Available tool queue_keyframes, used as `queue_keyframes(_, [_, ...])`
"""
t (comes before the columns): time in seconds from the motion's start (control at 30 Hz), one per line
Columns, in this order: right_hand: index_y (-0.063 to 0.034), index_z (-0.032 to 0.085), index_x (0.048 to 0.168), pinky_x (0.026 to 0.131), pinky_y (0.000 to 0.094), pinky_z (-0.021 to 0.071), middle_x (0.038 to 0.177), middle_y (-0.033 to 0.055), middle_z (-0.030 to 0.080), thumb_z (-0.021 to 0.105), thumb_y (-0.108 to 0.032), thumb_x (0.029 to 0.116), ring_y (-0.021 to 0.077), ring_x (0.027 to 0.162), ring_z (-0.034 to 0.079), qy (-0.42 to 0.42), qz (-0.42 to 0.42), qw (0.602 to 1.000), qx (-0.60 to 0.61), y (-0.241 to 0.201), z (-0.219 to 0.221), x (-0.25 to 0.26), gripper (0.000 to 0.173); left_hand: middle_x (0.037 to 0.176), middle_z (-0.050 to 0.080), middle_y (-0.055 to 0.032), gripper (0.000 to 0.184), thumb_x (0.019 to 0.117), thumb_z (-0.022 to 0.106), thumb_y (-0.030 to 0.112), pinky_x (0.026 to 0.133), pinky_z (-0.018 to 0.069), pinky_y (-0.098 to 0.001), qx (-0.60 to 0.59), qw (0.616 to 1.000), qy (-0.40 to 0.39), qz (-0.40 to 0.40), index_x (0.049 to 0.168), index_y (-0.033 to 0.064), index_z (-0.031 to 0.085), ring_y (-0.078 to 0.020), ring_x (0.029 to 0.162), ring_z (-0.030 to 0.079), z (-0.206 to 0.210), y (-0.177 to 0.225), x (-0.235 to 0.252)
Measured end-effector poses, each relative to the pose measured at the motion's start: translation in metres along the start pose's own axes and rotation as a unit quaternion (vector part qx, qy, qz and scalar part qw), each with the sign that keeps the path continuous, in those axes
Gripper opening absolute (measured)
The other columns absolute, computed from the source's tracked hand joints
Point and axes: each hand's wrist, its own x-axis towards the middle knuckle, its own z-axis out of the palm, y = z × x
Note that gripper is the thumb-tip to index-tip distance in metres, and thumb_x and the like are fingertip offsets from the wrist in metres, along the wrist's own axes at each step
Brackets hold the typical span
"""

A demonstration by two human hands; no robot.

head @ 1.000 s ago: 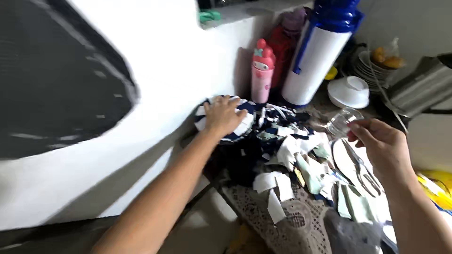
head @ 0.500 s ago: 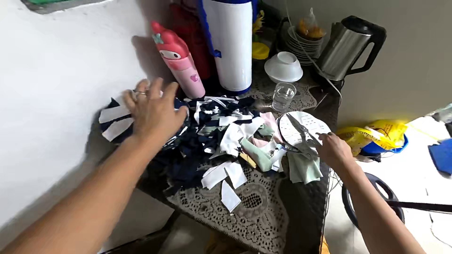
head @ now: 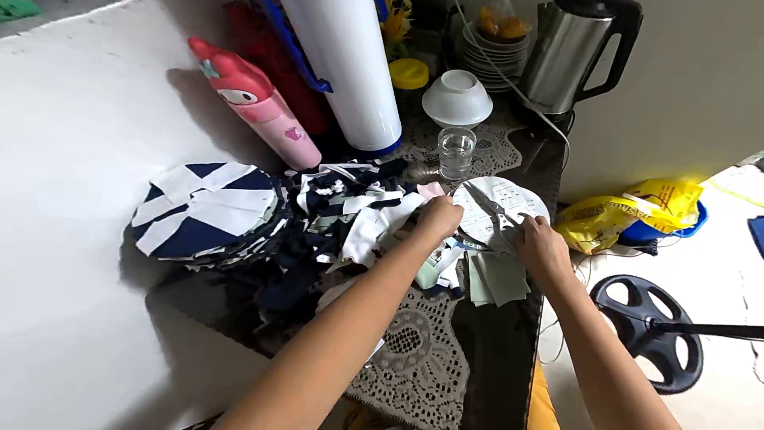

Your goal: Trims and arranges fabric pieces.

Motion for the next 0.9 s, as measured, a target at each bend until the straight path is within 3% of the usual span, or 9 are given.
queue_keyframes(0.07, [0.0037,0.065,0.123,0.090,0.0572,0.0533,0.129,0.0253,0.061,0.054,-0.010,0.1018,0.0423,0.108,0.067,0.008,-0.004,1.000,0.009,0.001,0.001,0.000,0.028,0.123,0.064,-0.0264,0.039,0.1056,0.050,0.020,0.095,0.0498,-0.0575,0.027,1.000,0.007,-0.002,0.137,-0.0028,0.059,-0.0382,0.110,0.065,0.002,0.002,0.003])
queue_keyframes(0.17, [0.0037,0.066,0.121,0.090,0.0580,0.0534,0.129,0.0252,0.061,0.058,-0.011,0.1000,0.0428,0.107,0.067,0.015,-0.009,0.999,0.028,0.005,0.003,0.001,0.026,0.111,0.066,-0.0229,0.032,0.1049,0.053,0.019,0.082,0.0513,-0.0516,-0.003,0.999,0.045,-0.008,0.127,-0.0012,0.064,-0.0327,0.093,0.064,0.004,0.006,0.007])
queue_keyframes(0.27, [0.0033,0.066,0.120,0.090,0.0579,0.0535,0.127,0.0250,0.062,0.064,-0.014,0.0982,0.0423,0.107,0.067,0.022,-0.012,0.998,0.054,0.011,0.004,0.004,0.028,0.120,0.063,-0.0246,0.037,0.1047,0.054,0.019,0.088,0.0529,-0.0528,-0.033,0.997,0.058,-0.027,0.135,-0.0011,0.058,-0.0345,0.100,0.065,0.003,0.007,0.014])
queue_keyframes(0.4, [0.0040,0.066,0.119,0.088,0.0575,0.0538,0.124,0.0253,0.063,0.066,-0.014,0.0971,0.0422,0.105,0.067,0.027,-0.013,0.998,0.048,0.011,0.005,0.005,0.028,0.127,0.061,-0.0245,0.035,0.1046,0.054,0.015,0.087,0.0546,-0.0475,-0.072,0.996,0.050,-0.033,0.136,-0.0016,0.058,-0.0319,0.100,0.066,0.002,0.006,0.021])
queue_keyframes(0.53, [0.0049,0.065,0.119,0.088,0.0579,0.0536,0.125,0.0258,0.062,0.066,-0.015,0.0974,0.0428,0.105,0.067,0.032,-0.016,0.998,0.056,0.013,0.008,0.005,0.030,0.119,0.063,-0.0211,0.039,0.1002,0.061,0.011,0.077,0.0539,-0.0409,-0.109,0.991,0.064,-0.036,0.137,0.0001,0.056,-0.0252,0.089,0.064,0.003,0.005,0.022])
queue_keyframes(0.6, [0.0043,0.065,0.122,0.090,0.0583,0.0533,0.128,0.0260,0.061,0.065,-0.017,0.0982,0.0432,0.108,0.066,0.028,-0.017,0.998,0.061,0.014,0.008,0.005,0.032,0.125,0.062,-0.0235,0.044,0.0981,0.065,0.009,0.082,0.0564,-0.0444,-0.115,0.990,0.069,-0.036,0.139,-0.0010,0.054,-0.0296,0.095,0.066,0.006,0.004,0.022])
queue_keyframes(0.77, [0.0033,0.063,0.126,0.095,0.0565,0.0513,0.132,0.0250,0.060,0.059,-0.018,0.1010,0.0414,0.114,0.065,0.018,-0.018,0.997,0.068,0.014,0.004,0.004,0.033,0.113,0.066,-0.0252,0.028,0.0955,0.067,0.007,0.086,0.0545,-0.0524,-0.089,0.989,0.117,-0.014,0.121,-0.0030,0.065,-0.0353,0.098,0.066,0.011,0.004,0.015])
queue_keyframes(0.9, [0.0034,0.064,0.124,0.094,0.0574,0.0518,0.131,0.0252,0.061,0.061,-0.016,0.0997,0.0418,0.113,0.065,0.024,-0.013,0.996,0.079,0.014,0.005,0.004,0.032,0.114,0.066,-0.0250,0.024,0.0966,0.066,0.009,0.089,0.0535,-0.0548,-0.083,0.984,0.160,-0.003,0.118,-0.0025,0.066,-0.0359,0.102,0.066,-0.008,-0.004,0.005])
